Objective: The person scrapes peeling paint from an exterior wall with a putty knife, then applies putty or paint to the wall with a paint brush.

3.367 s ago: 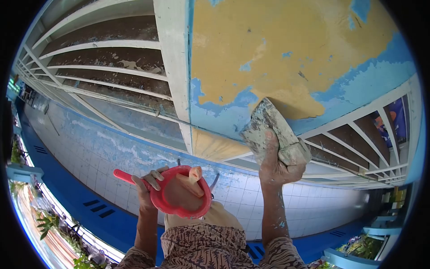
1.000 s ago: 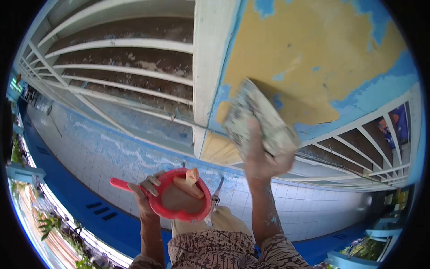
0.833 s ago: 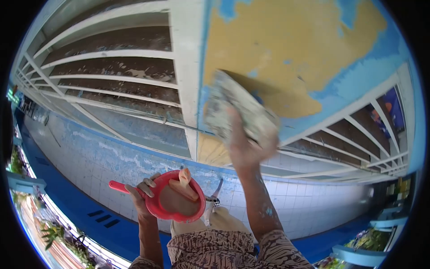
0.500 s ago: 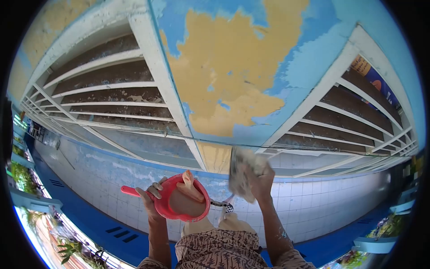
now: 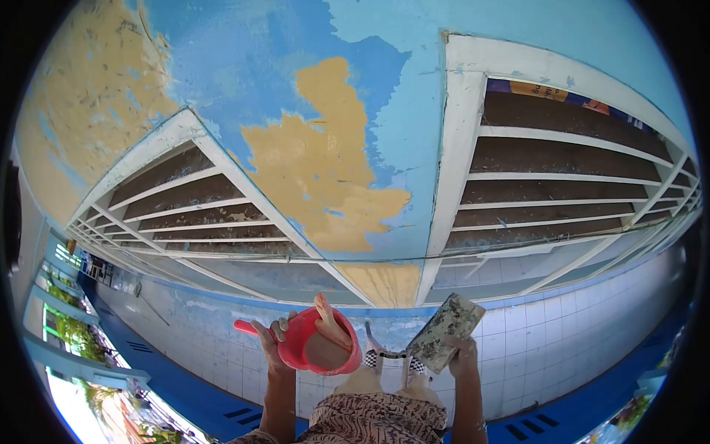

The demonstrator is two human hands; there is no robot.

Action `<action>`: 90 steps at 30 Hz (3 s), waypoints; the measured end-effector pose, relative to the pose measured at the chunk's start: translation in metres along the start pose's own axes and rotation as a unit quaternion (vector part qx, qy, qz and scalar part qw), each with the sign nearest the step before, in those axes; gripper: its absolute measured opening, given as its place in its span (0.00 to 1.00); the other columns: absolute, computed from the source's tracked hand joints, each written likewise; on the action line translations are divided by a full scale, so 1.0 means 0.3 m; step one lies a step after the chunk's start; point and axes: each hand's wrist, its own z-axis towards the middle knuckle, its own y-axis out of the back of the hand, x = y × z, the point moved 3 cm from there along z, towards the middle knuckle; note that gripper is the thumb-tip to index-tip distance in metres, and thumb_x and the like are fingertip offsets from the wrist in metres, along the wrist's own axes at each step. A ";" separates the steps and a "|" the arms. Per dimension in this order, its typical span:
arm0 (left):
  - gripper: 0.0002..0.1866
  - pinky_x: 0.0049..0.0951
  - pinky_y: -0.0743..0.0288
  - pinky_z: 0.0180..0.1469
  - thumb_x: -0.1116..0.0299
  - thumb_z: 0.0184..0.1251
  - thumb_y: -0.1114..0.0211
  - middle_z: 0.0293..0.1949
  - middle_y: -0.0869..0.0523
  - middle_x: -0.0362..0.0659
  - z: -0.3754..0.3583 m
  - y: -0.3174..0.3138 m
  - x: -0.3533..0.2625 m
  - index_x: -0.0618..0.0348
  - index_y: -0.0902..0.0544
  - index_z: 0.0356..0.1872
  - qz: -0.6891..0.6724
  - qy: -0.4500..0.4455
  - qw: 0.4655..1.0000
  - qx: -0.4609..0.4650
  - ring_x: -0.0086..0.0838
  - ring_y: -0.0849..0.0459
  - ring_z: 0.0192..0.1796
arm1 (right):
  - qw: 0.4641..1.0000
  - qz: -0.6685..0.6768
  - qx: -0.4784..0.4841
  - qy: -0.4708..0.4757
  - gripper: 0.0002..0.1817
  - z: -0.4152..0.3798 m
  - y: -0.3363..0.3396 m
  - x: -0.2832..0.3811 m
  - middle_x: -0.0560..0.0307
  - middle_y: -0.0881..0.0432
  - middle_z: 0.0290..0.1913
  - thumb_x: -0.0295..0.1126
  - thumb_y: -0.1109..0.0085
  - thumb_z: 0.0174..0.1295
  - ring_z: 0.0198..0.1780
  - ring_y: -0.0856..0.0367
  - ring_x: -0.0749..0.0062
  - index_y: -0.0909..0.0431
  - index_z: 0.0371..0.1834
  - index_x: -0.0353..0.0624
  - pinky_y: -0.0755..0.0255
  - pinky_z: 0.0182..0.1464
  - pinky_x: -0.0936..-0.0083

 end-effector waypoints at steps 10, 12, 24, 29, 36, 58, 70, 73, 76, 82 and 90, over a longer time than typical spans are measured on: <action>0.37 0.44 0.40 0.71 0.35 0.73 0.58 0.25 0.18 0.38 0.150 0.086 -0.177 0.50 0.31 0.09 -0.018 -0.037 0.999 0.012 0.39 0.23 0.56 | 0.770 -0.354 -0.011 0.530 0.20 -0.234 -0.725 0.155 0.45 0.21 0.54 0.31 0.40 0.60 0.50 0.20 0.59 0.21 0.55 0.34 0.25 0.52 0.66; 0.37 0.45 0.40 0.71 0.35 0.73 0.58 0.24 0.18 0.38 0.178 0.156 -0.224 0.51 0.31 0.09 -0.028 -0.039 0.999 0.004 0.40 0.22 0.56 | 0.561 -0.486 -0.004 0.670 0.23 -0.230 -0.924 0.106 0.45 0.25 0.62 0.33 0.38 0.59 0.59 0.26 0.54 0.21 0.59 0.42 0.30 0.59 0.56; 0.36 0.40 0.31 0.65 0.36 0.73 0.54 0.20 0.21 0.35 0.144 0.441 -0.365 0.49 0.34 0.08 -0.039 -0.114 0.990 -0.073 0.37 0.18 0.52 | 0.390 -0.586 -0.030 0.710 0.22 0.199 -0.926 -0.286 0.50 0.27 0.67 0.28 0.44 0.48 0.73 0.40 0.36 0.16 0.50 0.50 0.54 0.70 0.23; 0.37 0.40 0.30 0.64 0.35 0.73 0.55 0.19 0.22 0.35 0.125 0.555 -0.295 0.50 0.34 0.07 -0.066 -0.087 0.991 -0.071 0.37 0.18 0.54 | 0.328 -0.591 -0.077 0.733 0.26 0.101 -1.021 -0.140 0.49 0.26 0.66 0.27 0.48 0.46 0.70 0.37 0.39 0.17 0.52 0.46 0.47 0.69 0.31; 0.38 0.44 0.36 0.68 0.34 0.72 0.58 0.23 0.19 0.38 0.121 0.597 -0.169 0.52 0.32 0.09 -0.070 -0.063 0.996 -0.002 0.39 0.20 0.57 | 0.260 -0.658 -0.099 0.700 0.24 0.084 -0.895 -0.158 0.68 0.26 0.66 0.32 0.38 0.52 0.44 0.38 0.68 0.15 0.56 0.61 0.45 0.52 0.63; 0.39 0.50 0.37 0.70 0.33 0.72 0.60 0.25 0.18 0.40 0.195 0.318 -0.038 0.53 0.28 0.10 -0.099 -0.023 0.994 0.036 0.40 0.21 0.60 | 0.279 -0.575 -0.141 0.756 0.28 0.091 -0.886 0.010 0.50 0.29 0.65 0.30 0.36 0.51 0.56 0.32 0.56 0.19 0.61 0.48 0.37 0.53 0.59; 0.39 0.47 0.38 0.69 0.32 0.71 0.58 0.23 0.19 0.40 0.246 0.282 -0.011 0.53 0.32 0.07 -0.106 -0.014 0.992 0.063 0.41 0.21 0.57 | 0.313 -0.540 -0.123 0.772 0.32 0.049 -0.992 0.053 0.44 0.31 0.65 0.28 0.39 0.46 0.56 0.30 0.49 0.20 0.61 0.45 0.37 0.55 0.50; 0.39 0.47 0.39 0.70 0.33 0.72 0.59 0.24 0.19 0.40 0.236 0.296 0.000 0.54 0.32 0.08 -0.091 -0.006 0.992 0.084 0.42 0.20 0.57 | 0.336 -0.456 -0.158 0.809 0.32 0.051 -1.027 0.115 0.43 0.31 0.65 0.28 0.38 0.45 0.55 0.30 0.48 0.20 0.61 0.44 0.36 0.55 0.50; 0.39 0.46 0.38 0.69 0.34 0.73 0.59 0.22 0.19 0.40 0.229 0.288 0.011 0.53 0.33 0.08 -0.065 -0.003 0.995 0.069 0.42 0.20 0.57 | 0.343 -0.445 -0.180 0.808 0.32 0.029 -1.016 0.139 0.43 0.31 0.64 0.30 0.38 0.46 0.55 0.30 0.47 0.20 0.62 0.43 0.36 0.55 0.51; 0.38 0.45 0.39 0.69 0.35 0.74 0.58 0.21 0.20 0.39 0.210 0.252 -0.030 0.52 0.34 0.07 -0.053 -0.002 0.998 0.039 0.42 0.19 0.57 | 0.349 -0.532 -0.184 0.749 0.30 -0.021 -1.021 0.153 0.44 0.29 0.61 0.38 0.37 0.53 0.55 0.29 0.48 0.21 0.62 0.42 0.33 0.55 0.55; 0.38 0.42 0.37 0.67 0.34 0.73 0.58 0.20 0.21 0.37 0.255 0.169 -0.012 0.50 0.34 0.07 -0.075 0.005 0.996 0.046 0.40 0.19 0.51 | 0.339 -0.493 -0.169 0.783 0.29 -0.055 -1.024 0.179 0.56 0.22 0.61 0.27 0.37 0.43 0.34 0.28 0.64 0.14 0.55 0.54 0.32 0.39 0.63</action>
